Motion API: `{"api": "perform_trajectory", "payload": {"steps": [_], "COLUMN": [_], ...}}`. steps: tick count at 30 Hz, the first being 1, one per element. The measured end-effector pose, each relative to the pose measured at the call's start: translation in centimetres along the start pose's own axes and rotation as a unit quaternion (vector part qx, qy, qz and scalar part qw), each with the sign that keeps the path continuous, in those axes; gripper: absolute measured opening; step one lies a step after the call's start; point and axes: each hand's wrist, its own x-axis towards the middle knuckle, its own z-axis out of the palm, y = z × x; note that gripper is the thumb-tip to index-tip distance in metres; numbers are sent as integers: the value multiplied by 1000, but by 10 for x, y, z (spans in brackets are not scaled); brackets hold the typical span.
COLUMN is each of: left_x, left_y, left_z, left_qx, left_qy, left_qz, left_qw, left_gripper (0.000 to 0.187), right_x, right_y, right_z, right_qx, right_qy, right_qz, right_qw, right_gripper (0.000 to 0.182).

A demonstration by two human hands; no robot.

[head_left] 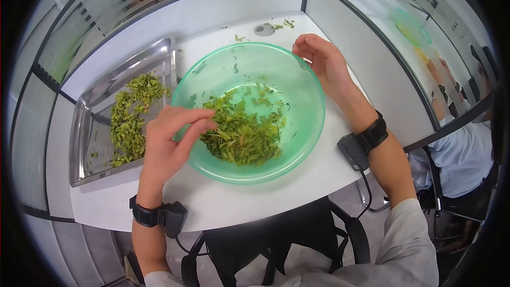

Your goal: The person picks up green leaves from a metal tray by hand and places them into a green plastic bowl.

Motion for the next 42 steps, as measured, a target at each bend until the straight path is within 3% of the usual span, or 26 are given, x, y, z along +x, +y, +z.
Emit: {"api": "perform_trajectory", "payload": {"steps": [4, 9, 11, 18, 23, 26, 28, 29, 30, 32, 33, 36, 38, 40, 42], "left_x": [-1, -1, 3, 2, 1, -2, -5, -3, -1, 0, -2, -15, -17, -21, -23], "left_y": [-7, -8, -3, -8, -7, -13, -27, -32, -40, -63, -80, -107, -100, -107, -105], "left_z": [-2, 0, 3, -1, 1, -4, -18, -29, -39, -56, -62, -66, -63, -60, -54], "left_qx": [-44, -29, -31, -75, -6, -15, -118, -71, -67, -118, -114, -50, 175, 216, 311], "left_qy": [41, 41, 52, 24, 31, 61, 120, 140, 141, 139, 142, 114, 27, -13, -63], "left_qz": [51, 35, -19, 41, -8, 37, -12, -77, -80, -213, -215, -233, -189, -211, -96], "left_qw": [997, 998, 998, 996, 999, 997, 986, 985, 985, 960, 959, 965, 966, 953, 943], "left_gripper": [14, 19, 19, 17, 15, 15, 14, 13, 13, 18, 18, 27, 31, 38, 47], "right_x": [2, 0, -2, -3, -4, -2, -1, 0, 2, 4, 5, 7, 8, 6, 7], "right_y": [5, 6, 7, 3, 4, 9, 15, 16, 17, 18, 17, 18, 17, 18, 20], "right_z": [-3, -2, 6, 6, 9, 5, 1, -1, -4, -6, -5, -11, -9, -6, -8], "right_qx": [-53, -133, -172, -181, -173, -166, -167, -164, -151, -134, -103, -88, -78, -91, -170], "right_qy": [13, 3, 18, 3, 6, 16, 56, 54, 83, 107, 134, 164, 149, 144, 94], "right_qz": [7, 1, -48, -50, -45, -62, -84, -81, -71, -57, -55, -33, 15, 35, 47], "right_qw": [999, 991, 984, 982, 984, 984, 981, 982, 983, 984, 984, 982, 986, 985, 980], "right_gripper": [16, 12, 12, 17, 16, 13, 15, 15, 16, 18, 19, 23, 24, 23, 24]}}
